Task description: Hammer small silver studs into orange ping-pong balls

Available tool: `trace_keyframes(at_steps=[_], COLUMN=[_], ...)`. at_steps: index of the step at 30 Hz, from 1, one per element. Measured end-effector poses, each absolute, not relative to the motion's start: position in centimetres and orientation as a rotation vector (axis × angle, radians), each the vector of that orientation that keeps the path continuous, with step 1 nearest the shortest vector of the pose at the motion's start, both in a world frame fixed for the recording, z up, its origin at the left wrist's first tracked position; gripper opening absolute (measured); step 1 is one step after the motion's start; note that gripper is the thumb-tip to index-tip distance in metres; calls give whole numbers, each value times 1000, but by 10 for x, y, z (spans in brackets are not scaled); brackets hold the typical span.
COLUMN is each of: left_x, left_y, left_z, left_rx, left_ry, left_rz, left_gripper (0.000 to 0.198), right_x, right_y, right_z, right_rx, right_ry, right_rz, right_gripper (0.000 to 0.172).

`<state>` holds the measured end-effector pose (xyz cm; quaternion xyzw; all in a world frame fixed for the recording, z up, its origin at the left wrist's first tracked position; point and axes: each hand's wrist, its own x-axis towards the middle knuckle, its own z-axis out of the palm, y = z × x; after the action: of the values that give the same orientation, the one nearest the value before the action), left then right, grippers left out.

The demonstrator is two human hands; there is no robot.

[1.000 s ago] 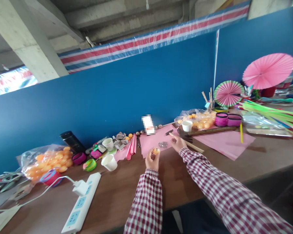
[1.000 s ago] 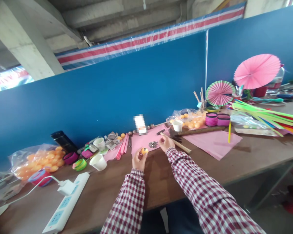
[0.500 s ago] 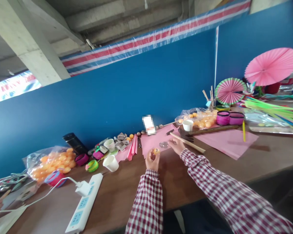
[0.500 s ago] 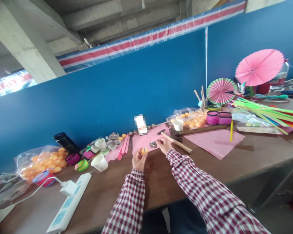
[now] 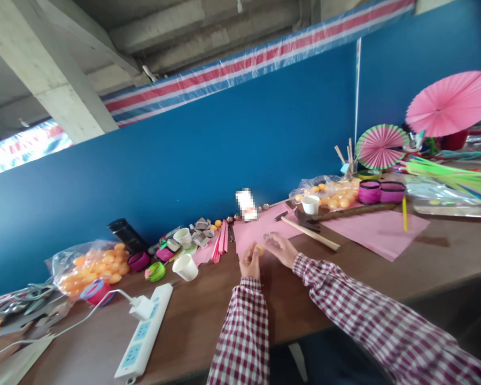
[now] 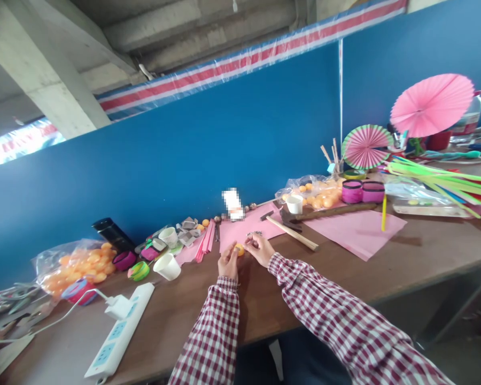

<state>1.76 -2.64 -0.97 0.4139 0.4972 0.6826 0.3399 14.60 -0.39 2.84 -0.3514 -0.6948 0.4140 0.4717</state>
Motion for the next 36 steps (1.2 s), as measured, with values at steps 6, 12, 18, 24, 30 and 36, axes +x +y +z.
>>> trace_keyframes(at_steps=[6,12,18,24,30,36], left_x=[17,17,17,19,16,15], left_y=[-26,-24,-26,-26,-25,-27], left_z=[-8,-10,-8,-7,-12,-9], left_rx=[1053,973,1016,862,975,1107], left_ry=[1323,1284,1298,1112,1140,1252], left_rz=[1822,1825,1828,1867,1811,1761], left_gripper=[29,33,37,44,49,47], right_x=[145,143,142,142,142,143], right_y=[-9,-5,-6,-8,-9,-5], right_z=[31,27,25,26,29,24], right_rx=[-851,-832,-817,-817,-815,-834], right_ry=[-1746,-1769,-1786,-1769,-1707,-1663], right_rz=[1019,1023,1028,1045,1108,1131], right_gripper=[27,21,21,23,27,31])
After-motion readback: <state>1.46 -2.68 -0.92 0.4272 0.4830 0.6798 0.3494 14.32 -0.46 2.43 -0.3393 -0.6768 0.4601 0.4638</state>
